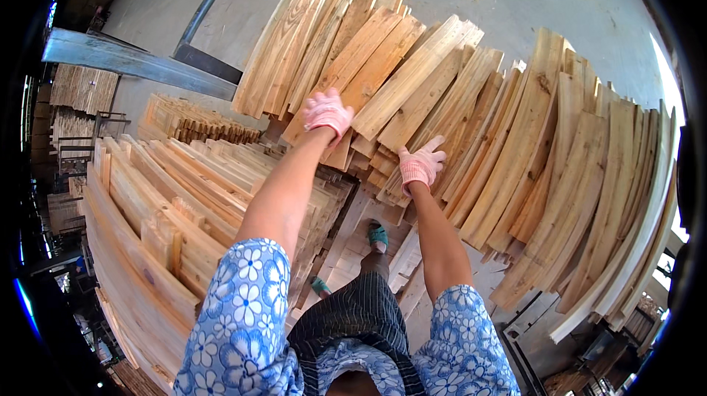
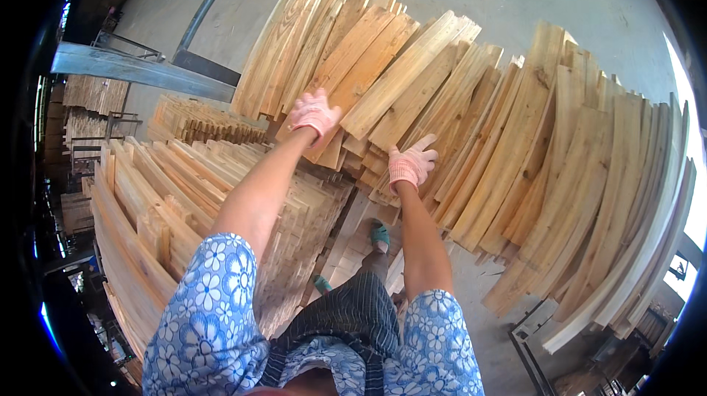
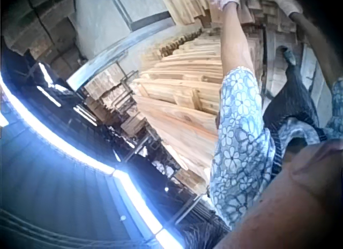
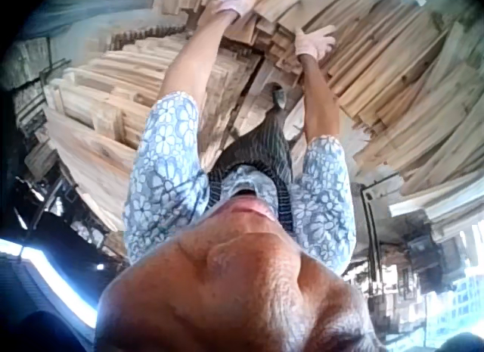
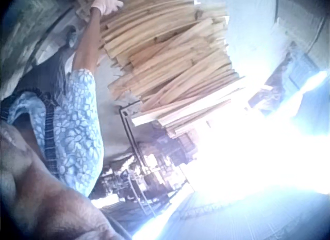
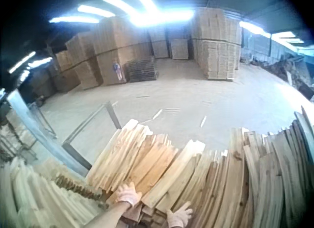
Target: The person picks up wooden planks from a pile and stacks them onto a wooden pallet. They repeatedly lift, carry, and place the planks in a neat arrangement on the pallet.
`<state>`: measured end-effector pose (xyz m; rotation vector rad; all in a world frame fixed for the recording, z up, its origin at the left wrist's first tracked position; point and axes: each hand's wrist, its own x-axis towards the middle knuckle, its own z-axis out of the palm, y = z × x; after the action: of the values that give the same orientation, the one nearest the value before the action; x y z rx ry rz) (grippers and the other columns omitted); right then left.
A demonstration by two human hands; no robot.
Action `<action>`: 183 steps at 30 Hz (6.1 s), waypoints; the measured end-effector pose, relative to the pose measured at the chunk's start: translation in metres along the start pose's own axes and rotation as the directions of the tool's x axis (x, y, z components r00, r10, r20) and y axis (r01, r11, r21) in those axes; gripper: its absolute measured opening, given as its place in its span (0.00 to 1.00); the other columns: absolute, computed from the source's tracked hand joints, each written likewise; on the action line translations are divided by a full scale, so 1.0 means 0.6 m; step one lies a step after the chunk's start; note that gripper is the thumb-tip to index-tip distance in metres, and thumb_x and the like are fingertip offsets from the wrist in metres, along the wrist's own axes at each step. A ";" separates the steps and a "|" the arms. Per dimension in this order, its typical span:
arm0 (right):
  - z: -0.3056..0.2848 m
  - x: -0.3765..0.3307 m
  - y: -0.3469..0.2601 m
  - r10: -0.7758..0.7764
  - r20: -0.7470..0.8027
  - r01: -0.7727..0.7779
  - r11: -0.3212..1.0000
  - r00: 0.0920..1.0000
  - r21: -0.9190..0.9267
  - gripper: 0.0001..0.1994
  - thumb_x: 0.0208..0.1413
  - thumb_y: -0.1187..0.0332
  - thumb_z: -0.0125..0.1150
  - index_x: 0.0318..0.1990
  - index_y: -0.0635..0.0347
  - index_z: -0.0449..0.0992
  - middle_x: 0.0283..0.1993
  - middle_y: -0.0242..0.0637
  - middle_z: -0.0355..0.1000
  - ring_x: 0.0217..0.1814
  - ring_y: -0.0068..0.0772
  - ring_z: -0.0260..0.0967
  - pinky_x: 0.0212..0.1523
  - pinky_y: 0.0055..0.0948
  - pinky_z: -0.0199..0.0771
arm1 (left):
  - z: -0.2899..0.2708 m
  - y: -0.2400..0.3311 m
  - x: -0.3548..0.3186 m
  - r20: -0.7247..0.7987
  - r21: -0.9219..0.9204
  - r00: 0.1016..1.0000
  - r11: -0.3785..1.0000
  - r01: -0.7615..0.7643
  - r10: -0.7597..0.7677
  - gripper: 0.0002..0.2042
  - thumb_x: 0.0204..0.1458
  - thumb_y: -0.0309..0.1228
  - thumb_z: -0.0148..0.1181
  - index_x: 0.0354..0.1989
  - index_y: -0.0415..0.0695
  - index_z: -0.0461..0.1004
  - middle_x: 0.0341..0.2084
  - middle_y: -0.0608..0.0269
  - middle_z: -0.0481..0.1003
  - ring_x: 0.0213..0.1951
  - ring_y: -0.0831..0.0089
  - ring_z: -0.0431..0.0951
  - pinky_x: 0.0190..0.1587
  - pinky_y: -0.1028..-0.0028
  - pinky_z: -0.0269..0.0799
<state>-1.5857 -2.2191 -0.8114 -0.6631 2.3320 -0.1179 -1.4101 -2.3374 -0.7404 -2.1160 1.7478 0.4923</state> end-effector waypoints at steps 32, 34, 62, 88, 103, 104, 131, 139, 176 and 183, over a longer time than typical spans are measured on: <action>0.025 0.053 -0.167 -0.159 -0.108 0.134 0.969 0.981 -0.208 0.51 0.52 0.47 0.72 0.78 0.39 0.46 0.62 0.60 0.64 0.63 0.60 0.64 0.60 0.55 0.71 | 0.187 -0.078 -0.031 0.351 -0.656 0.833 0.523 0.545 -0.427 0.58 0.49 0.79 0.44 0.79 0.48 0.44 0.75 0.30 0.40 0.75 0.35 0.46 0.73 0.45 0.46; 0.003 0.043 -0.181 -0.109 -0.069 0.099 0.986 0.992 -0.136 0.52 0.51 0.48 0.75 0.78 0.36 0.45 0.63 0.59 0.64 0.62 0.57 0.66 0.57 0.54 0.75 | 0.184 -0.072 -0.039 0.355 -0.647 0.840 0.540 0.538 -0.411 0.56 0.52 0.77 0.43 0.78 0.44 0.47 0.74 0.30 0.46 0.74 0.37 0.52 0.73 0.48 0.49; -0.025 0.015 0.034 -0.428 0.266 0.176 0.751 0.863 0.636 0.42 0.60 0.35 0.58 0.71 0.60 0.65 0.67 0.52 0.67 0.68 0.49 0.67 0.66 0.40 0.67 | 0.269 0.021 -0.136 0.404 -0.830 0.831 -0.228 0.508 0.383 0.42 0.55 0.61 0.64 0.71 0.49 0.58 0.61 0.56 0.72 0.58 0.60 0.76 0.54 0.48 0.75; -0.001 -0.131 0.201 -0.390 0.625 -0.465 0.432 0.676 0.773 0.41 0.60 0.34 0.59 0.70 0.56 0.64 0.62 0.47 0.72 0.55 0.49 0.77 0.54 0.53 0.82 | 0.318 -0.062 -0.286 0.341 -0.891 0.910 0.388 0.233 0.237 0.51 0.47 0.52 0.74 0.73 0.38 0.52 0.61 0.38 0.71 0.62 0.49 0.73 0.66 0.61 0.66; -0.127 -0.312 0.196 -0.600 0.421 -0.097 0.495 0.680 0.863 0.32 0.61 0.50 0.59 0.69 0.55 0.61 0.61 0.46 0.69 0.62 0.45 0.71 0.62 0.43 0.74 | 0.168 -0.121 -0.544 0.169 -0.376 0.824 0.808 -0.453 0.541 0.09 0.58 0.36 0.57 0.45 0.51 0.71 0.37 0.47 0.71 0.33 0.56 0.77 0.27 0.57 0.71; -0.142 -0.316 0.189 -0.654 0.349 -0.018 0.456 0.671 0.890 0.35 0.60 0.49 0.60 0.71 0.54 0.59 0.63 0.46 0.67 0.63 0.45 0.69 0.63 0.42 0.73 | 0.144 -0.118 -0.554 0.117 -0.413 0.861 0.812 -0.412 0.496 0.14 0.57 0.38 0.59 0.47 0.46 0.67 0.41 0.42 0.73 0.37 0.53 0.79 0.32 0.57 0.72; -0.123 -0.895 -0.274 -0.875 0.484 0.914 -0.217 -0.026 -0.343 0.40 0.56 0.43 0.60 0.73 0.47 0.56 0.64 0.64 0.67 0.63 0.66 0.70 0.61 0.55 0.73 | -0.045 -0.654 -0.938 -0.052 -0.986 0.783 0.157 0.059 -0.620 0.45 0.48 0.51 0.72 0.67 0.35 0.57 0.52 0.39 0.76 0.56 0.52 0.78 0.60 0.63 0.70; -0.181 -0.928 -0.283 -0.819 0.573 0.989 0.059 -0.030 0.136 0.40 0.56 0.45 0.61 0.73 0.51 0.59 0.63 0.60 0.71 0.64 0.58 0.71 0.61 0.48 0.72 | -0.062 -0.664 -0.958 -0.080 -0.956 0.845 -0.198 -0.214 -0.529 0.51 0.48 0.50 0.75 0.72 0.34 0.51 0.50 0.43 0.78 0.53 0.60 0.79 0.51 0.64 0.75; -0.175 -0.812 -0.356 -0.845 0.535 0.953 -0.174 -0.014 -0.249 0.33 0.66 0.40 0.46 0.75 0.37 0.56 0.68 0.67 0.61 0.69 0.66 0.64 0.67 0.55 0.66 | -0.204 -0.738 -0.849 -0.083 -0.443 0.701 0.656 0.611 -0.709 0.48 0.51 0.56 0.65 0.77 0.49 0.49 0.67 0.35 0.61 0.70 0.41 0.60 0.68 0.50 0.62; -0.158 -0.748 -0.348 -0.833 0.552 0.963 -0.175 -0.035 -0.203 0.37 0.64 0.36 0.47 0.77 0.36 0.52 0.70 0.68 0.58 0.69 0.70 0.64 0.67 0.54 0.66 | -0.201 -0.736 -0.828 -0.104 -0.563 0.732 0.647 0.515 -0.673 0.48 0.51 0.52 0.65 0.78 0.52 0.47 0.67 0.35 0.58 0.68 0.37 0.60 0.68 0.48 0.62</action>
<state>-1.2779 -2.1881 -0.4136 -2.5130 0.9988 0.0301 -1.0595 -1.8891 -0.3764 -3.1146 0.9424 0.4647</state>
